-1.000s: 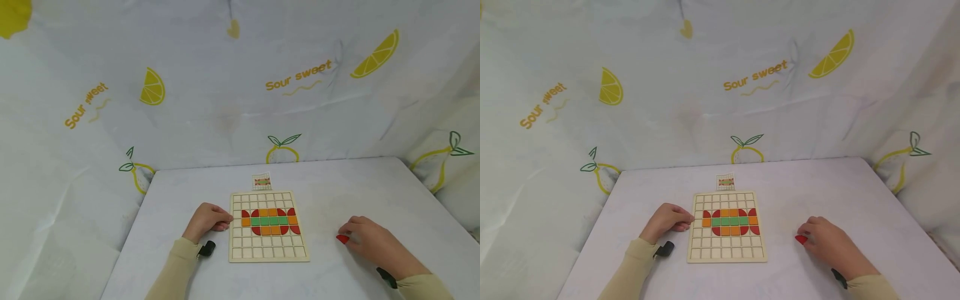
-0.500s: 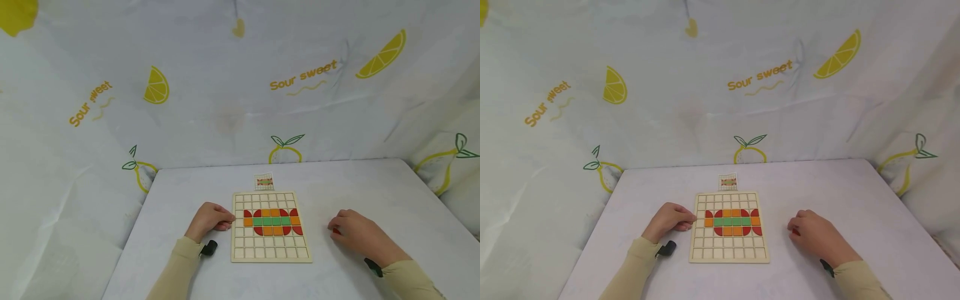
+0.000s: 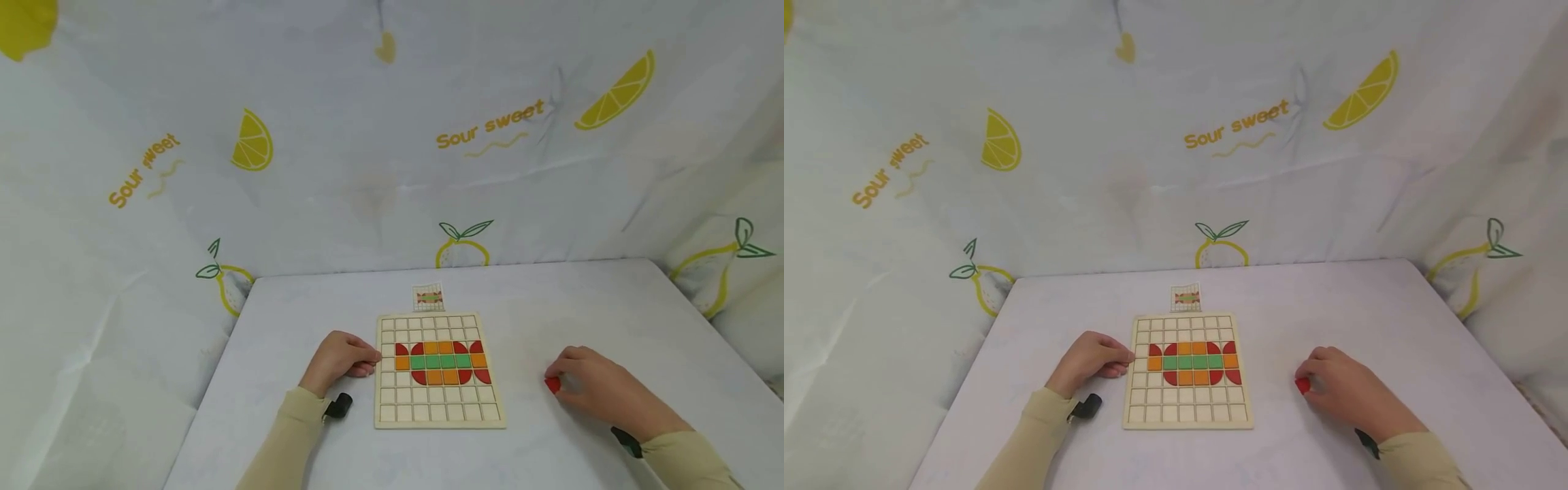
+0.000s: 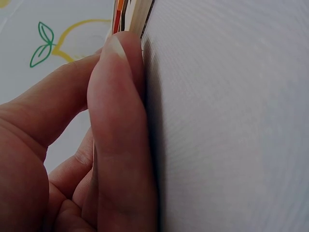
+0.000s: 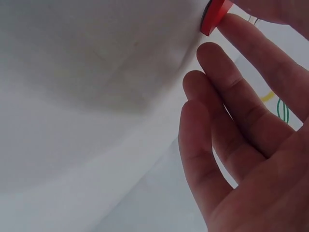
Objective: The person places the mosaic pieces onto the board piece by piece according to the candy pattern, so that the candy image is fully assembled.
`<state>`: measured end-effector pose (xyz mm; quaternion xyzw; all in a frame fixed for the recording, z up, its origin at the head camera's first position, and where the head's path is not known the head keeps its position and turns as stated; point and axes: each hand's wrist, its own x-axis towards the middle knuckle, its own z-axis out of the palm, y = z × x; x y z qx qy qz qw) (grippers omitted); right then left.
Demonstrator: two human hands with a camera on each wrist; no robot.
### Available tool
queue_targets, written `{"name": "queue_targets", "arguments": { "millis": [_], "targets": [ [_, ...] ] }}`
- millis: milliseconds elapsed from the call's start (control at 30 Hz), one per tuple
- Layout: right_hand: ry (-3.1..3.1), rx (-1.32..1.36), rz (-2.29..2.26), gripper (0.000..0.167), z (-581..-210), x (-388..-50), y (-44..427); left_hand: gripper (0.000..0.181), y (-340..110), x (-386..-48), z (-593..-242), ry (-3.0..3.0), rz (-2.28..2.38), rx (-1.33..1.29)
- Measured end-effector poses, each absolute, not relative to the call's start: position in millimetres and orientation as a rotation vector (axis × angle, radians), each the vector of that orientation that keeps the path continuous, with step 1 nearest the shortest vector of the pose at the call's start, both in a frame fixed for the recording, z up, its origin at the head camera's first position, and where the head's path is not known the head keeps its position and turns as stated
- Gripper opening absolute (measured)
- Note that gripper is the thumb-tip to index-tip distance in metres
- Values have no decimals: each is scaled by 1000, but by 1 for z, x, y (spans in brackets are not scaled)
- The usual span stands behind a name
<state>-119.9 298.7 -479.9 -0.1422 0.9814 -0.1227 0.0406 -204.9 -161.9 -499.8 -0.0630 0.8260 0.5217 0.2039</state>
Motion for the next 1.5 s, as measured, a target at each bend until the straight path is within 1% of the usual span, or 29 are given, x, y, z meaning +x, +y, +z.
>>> {"name": "queue_targets", "arguments": {
  "millis": [200,400,633,900,1133,1333,1500],
  "targets": [
    [2977,-421,-371,23,-479,-130,288,20,-163,-206,-503,2300,1465,-167],
    [2953,-443,-424,19,-474,-141,265,19,-163,-207,-503,2295,1469,-160],
    [2941,-535,-464,13,-466,-160,217,19,-165,-208,-504,2303,1463,-165],
    [2925,-708,-515,13,-466,-175,161,20,-164,-208,-505,2290,1488,-158],
    [2906,-907,-570,10,-473,-180,122,21,-163,-208,-505,2284,1505,-153],
    [2893,-953,-571,16,-475,-178,96,19,-163,-208,-506,2295,1500,-135],
    [2890,-972,-538,17,-476,-175,84,19,-164,-208,-505,2295,1501,-133]
  ]
}}
